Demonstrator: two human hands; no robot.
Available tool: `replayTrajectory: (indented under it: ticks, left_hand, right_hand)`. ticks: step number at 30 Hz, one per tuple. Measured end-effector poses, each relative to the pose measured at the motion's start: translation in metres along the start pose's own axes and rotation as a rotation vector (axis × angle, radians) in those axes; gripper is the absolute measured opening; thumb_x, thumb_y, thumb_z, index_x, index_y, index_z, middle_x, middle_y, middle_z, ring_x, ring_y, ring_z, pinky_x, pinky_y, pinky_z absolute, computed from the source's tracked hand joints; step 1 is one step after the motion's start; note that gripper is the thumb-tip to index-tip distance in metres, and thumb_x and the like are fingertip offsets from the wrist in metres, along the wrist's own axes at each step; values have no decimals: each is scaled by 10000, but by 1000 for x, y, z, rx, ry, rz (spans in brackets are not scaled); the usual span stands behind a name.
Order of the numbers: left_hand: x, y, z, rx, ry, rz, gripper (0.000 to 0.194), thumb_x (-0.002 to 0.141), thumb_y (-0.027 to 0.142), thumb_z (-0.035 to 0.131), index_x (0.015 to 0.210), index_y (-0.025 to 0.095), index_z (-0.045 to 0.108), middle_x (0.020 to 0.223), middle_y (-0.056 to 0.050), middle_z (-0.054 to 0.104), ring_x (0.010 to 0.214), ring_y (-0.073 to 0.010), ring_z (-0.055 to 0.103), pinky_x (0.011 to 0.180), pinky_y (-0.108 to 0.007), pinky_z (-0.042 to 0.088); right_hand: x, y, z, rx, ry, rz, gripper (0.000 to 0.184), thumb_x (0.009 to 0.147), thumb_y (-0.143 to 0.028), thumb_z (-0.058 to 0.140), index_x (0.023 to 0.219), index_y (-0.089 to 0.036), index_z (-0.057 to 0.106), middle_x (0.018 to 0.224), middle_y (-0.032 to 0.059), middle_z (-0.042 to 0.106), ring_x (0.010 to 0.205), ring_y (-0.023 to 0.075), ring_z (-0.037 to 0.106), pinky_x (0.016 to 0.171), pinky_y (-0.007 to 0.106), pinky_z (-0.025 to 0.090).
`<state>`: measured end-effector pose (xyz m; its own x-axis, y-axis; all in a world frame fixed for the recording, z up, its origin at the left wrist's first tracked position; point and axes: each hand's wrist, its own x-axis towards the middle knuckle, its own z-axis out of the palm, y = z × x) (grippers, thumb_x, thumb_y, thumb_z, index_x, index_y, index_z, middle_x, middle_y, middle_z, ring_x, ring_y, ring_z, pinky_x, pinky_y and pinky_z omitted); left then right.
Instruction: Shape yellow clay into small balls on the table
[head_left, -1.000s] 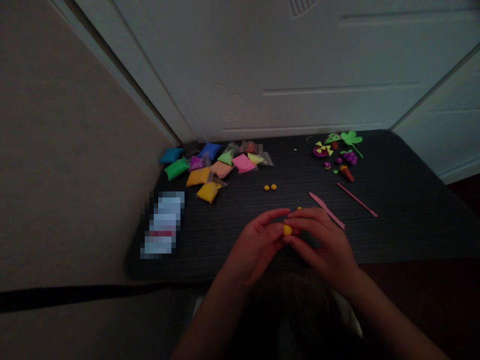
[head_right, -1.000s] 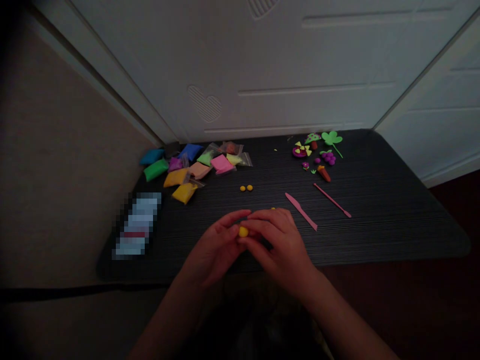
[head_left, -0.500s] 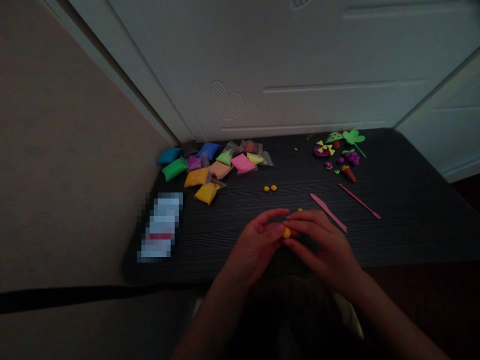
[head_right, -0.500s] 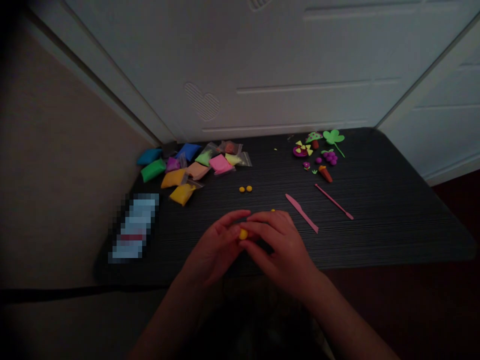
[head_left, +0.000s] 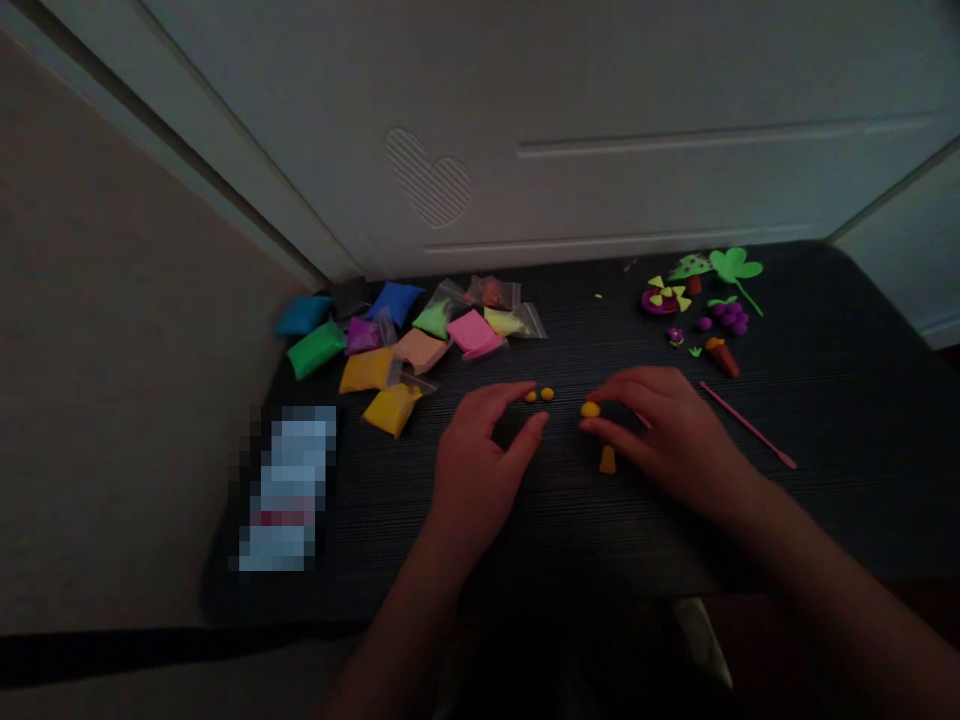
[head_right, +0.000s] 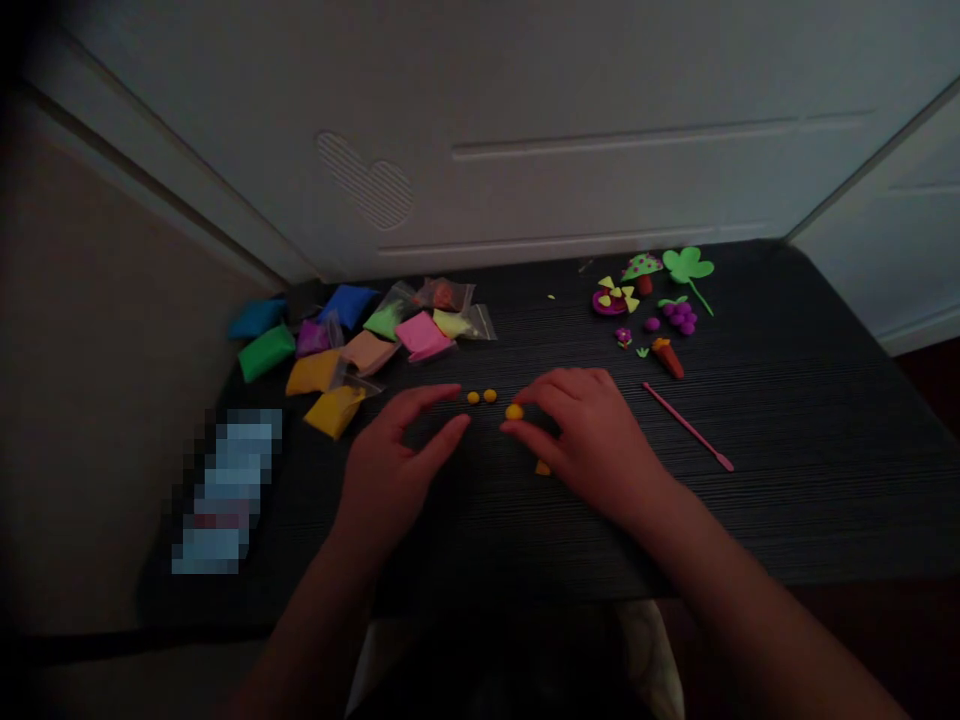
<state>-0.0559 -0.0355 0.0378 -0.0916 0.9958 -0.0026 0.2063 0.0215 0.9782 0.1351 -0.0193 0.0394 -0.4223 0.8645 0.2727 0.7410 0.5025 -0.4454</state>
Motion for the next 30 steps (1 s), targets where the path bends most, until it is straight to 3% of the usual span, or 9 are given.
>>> replayTrajectory:
  ticks: [4, 9, 13, 21, 30]
  left_hand:
    - [20, -12, 3, 310, -89, 183, 345, 677, 200, 660, 1014, 269, 634, 1126, -31, 576, 1148, -245, 403, 1037, -384, 195]
    - [31, -28, 7, 339, -149, 178, 345, 687, 199, 647, 1024, 272, 627, 1144, -42, 567, 1192, -266, 368, 1043, -419, 175]
    - [34, -31, 9, 357, -178, 208, 314, 699, 192, 637, 1006, 261, 638, 1118, -52, 586, 1192, -265, 384, 1040, -423, 202]
    - [36, -34, 8, 703, -248, 302, 273, 770, 208, 572, 1042, 197, 587, 1129, -47, 583, 1178, -222, 407, 1005, -436, 310]
    - [36, -32, 9, 728, -249, 307, 188, 790, 227, 557, 970, 200, 606, 1092, -33, 596, 1165, -203, 414, 1005, -410, 325]
  right_hand:
    - [20, 16, 12, -109, -146, -20, 223, 807, -381, 540, 923, -204, 610, 899, 40, 635, 864, 208, 549, 783, 377, 358]
    - [23, 24, 25, -179, -208, -18, 246, 817, -413, 511, 924, -216, 614, 908, 39, 632, 852, 214, 536, 787, 391, 336]
    - [20, 27, 29, -183, -213, -18, 273, 816, -434, 501, 937, -217, 613, 925, 45, 629, 849, 214, 530, 793, 396, 329]
    - [19, 27, 22, -129, -225, 8, 314, 802, -394, 541, 1057, -211, 558, 990, 34, 616, 889, 207, 519, 807, 383, 344]
    - [19, 27, 27, -110, -196, 16, 195, 817, -317, 534, 987, -227, 566, 940, 11, 626, 843, 187, 533, 792, 377, 347]
